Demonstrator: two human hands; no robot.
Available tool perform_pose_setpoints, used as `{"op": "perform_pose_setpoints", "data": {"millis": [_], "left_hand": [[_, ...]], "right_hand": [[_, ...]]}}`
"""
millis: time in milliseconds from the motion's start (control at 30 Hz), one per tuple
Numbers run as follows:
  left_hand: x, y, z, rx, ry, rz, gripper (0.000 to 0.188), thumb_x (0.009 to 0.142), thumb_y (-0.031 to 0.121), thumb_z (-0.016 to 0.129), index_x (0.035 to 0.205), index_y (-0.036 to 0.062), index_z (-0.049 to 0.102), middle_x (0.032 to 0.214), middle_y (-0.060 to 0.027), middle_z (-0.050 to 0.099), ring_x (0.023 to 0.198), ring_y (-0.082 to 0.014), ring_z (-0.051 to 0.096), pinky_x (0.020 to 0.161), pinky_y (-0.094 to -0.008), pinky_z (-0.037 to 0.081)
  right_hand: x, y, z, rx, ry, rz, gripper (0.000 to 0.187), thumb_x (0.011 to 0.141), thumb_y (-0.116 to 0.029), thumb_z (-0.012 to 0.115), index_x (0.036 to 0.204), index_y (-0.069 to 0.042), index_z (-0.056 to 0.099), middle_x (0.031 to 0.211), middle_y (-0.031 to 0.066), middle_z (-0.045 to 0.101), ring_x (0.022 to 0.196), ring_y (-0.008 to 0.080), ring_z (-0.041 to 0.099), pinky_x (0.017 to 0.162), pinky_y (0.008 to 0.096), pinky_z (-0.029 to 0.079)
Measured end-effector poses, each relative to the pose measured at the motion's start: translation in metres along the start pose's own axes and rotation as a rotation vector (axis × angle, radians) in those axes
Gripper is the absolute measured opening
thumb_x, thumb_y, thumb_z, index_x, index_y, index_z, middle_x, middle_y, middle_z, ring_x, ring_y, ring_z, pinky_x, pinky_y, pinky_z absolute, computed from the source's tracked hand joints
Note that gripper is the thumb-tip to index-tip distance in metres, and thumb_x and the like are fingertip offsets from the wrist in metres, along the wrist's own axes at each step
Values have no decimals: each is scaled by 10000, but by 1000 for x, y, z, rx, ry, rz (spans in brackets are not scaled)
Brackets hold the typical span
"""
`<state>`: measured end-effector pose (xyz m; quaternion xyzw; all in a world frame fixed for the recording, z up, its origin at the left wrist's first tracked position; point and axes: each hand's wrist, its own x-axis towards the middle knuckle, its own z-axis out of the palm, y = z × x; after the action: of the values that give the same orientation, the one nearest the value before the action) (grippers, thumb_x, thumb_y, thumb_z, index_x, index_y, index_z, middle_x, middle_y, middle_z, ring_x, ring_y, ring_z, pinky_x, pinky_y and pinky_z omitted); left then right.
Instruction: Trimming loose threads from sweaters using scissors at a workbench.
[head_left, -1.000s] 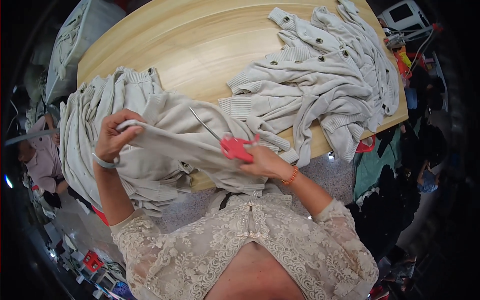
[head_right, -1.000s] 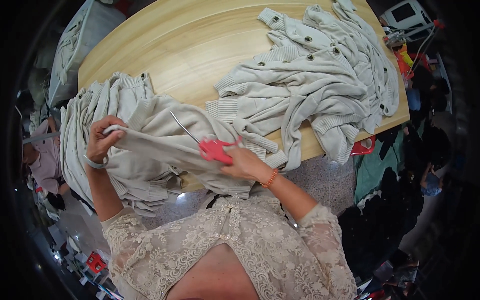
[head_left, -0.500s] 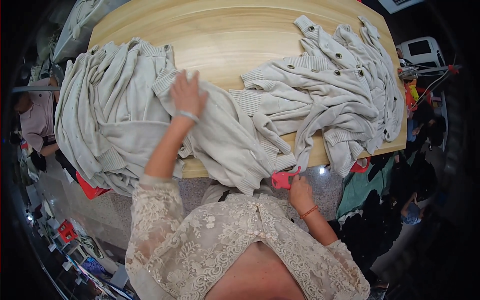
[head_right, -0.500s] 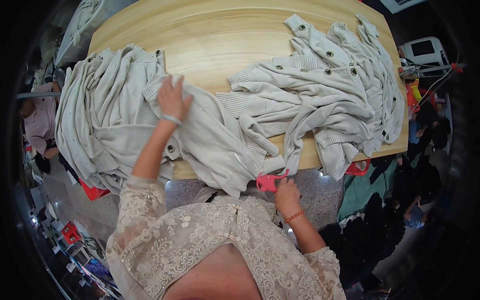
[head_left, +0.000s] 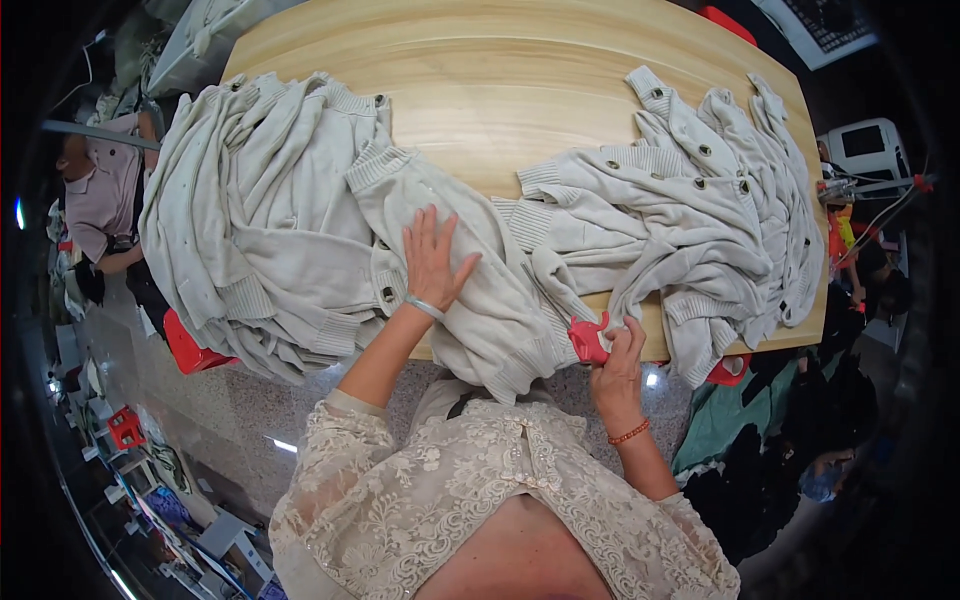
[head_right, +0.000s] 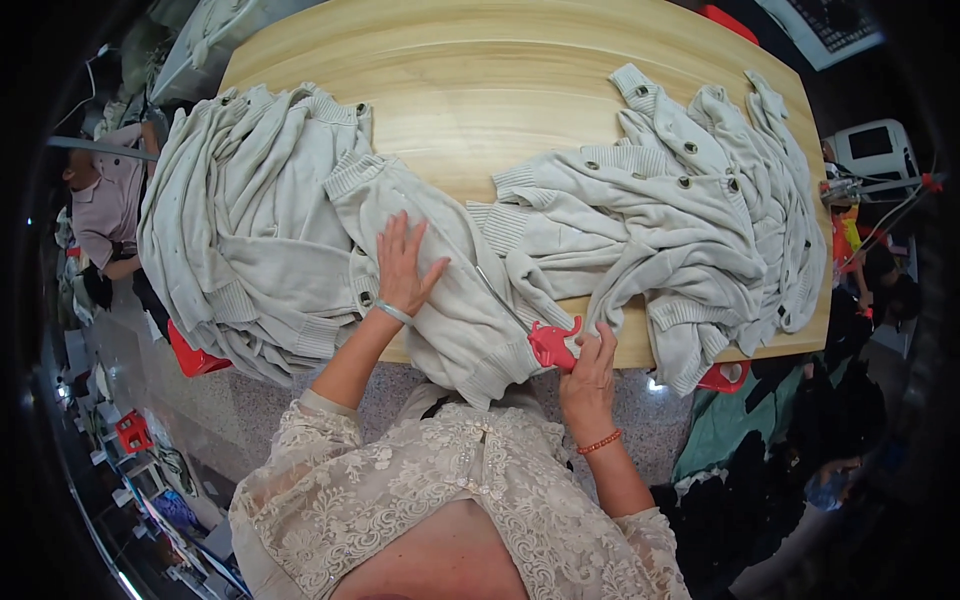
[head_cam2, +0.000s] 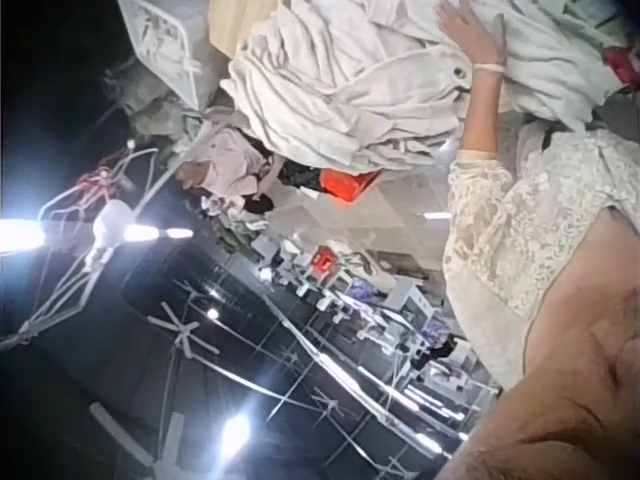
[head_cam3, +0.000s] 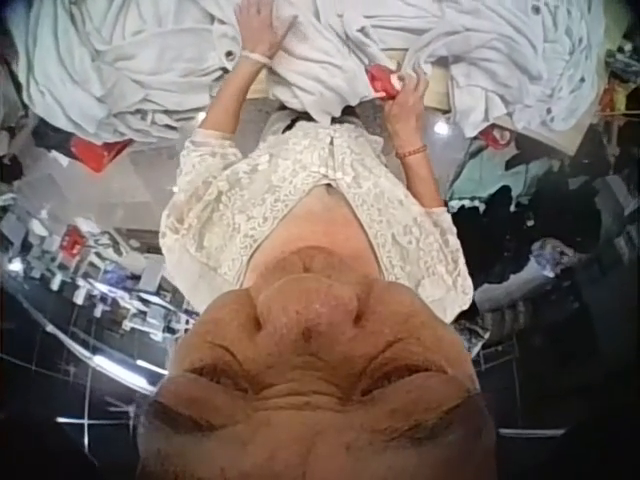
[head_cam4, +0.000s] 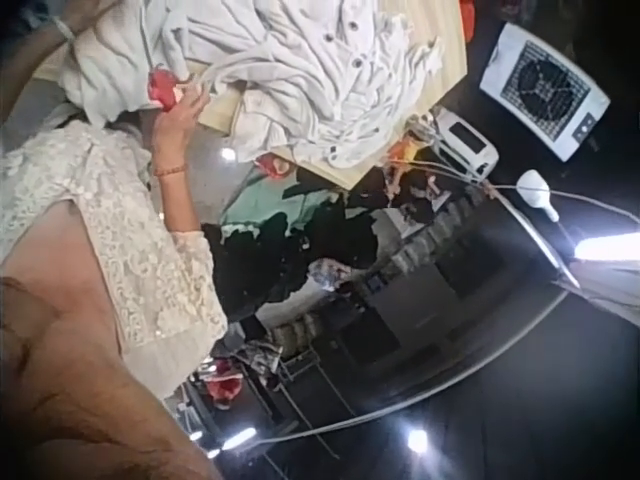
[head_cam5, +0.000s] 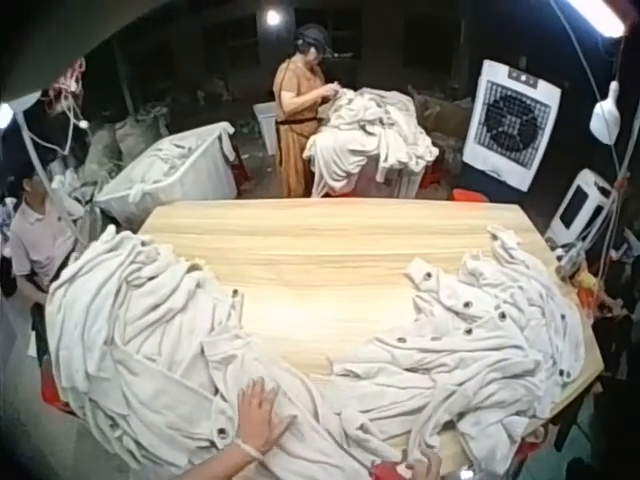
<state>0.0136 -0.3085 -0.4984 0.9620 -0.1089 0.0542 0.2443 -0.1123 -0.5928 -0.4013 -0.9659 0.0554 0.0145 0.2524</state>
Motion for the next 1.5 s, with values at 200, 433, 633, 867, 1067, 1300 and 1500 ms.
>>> {"op": "perform_pose_setpoints", "data": {"millis": [200,433,633,867,1067,1300,1500], "left_hand": [[28,-33,21,57,106,-96,797,779,468,694,1423,120,377,1530,-209,187,1417,-409,135,1121,-589,67],[46,-46,32,-27,9,13,820,702,516,724,1405,215,429,1553,-149,171,1430,-374,113,1120,-597,33],[68,-52,33,-47,-64,47,812,644,593,730,1349,254,511,1557,-117,173,1437,-357,86,1122,-600,-1],[102,-69,35,-67,-79,66,840,604,618,744,1342,294,509,1552,-104,187,1438,-358,74,1127,-588,-30],[122,-68,38,-67,-92,41,1113,584,648,742,1468,141,298,1552,-113,190,1447,-323,79,1139,-554,-12],[130,-74,43,-8,-107,36,1170,592,682,714,1488,104,231,1562,-88,168,1448,-301,79,1148,-532,-20],[134,-77,48,22,-67,60,1122,628,688,684,1487,121,238,1565,-69,165,1451,-284,67,1148,-521,-31]], "right_hand": [[24,-11,1,66,-323,-110,438,713,11,627,1126,-118,553,1114,82,594,1032,334,577,823,405,485],[34,-16,20,175,-399,-42,297,747,-69,643,1025,-138,566,998,59,607,931,320,568,737,438,488],[51,-30,21,-34,-286,-215,293,742,-28,634,1029,-60,580,939,150,613,848,346,557,713,451,463],[104,-53,40,-83,-444,-46,304,788,-84,614,1079,-75,523,790,210,623,749,407,615,658,493,465],[209,-99,70,-80,-335,-145,229,866,-212,565,1020,-44,542,743,231,640,722,419,630,662,518,478],[168,-76,30,-78,-488,-109,237,854,-242,596,970,-39,561,734,223,637,722,427,620,661,521,481],[92,-44,8,-54,-532,-43,267,851,-237,624,1016,-36,566,713,222,632,692,425,619,626,522,478]]}}
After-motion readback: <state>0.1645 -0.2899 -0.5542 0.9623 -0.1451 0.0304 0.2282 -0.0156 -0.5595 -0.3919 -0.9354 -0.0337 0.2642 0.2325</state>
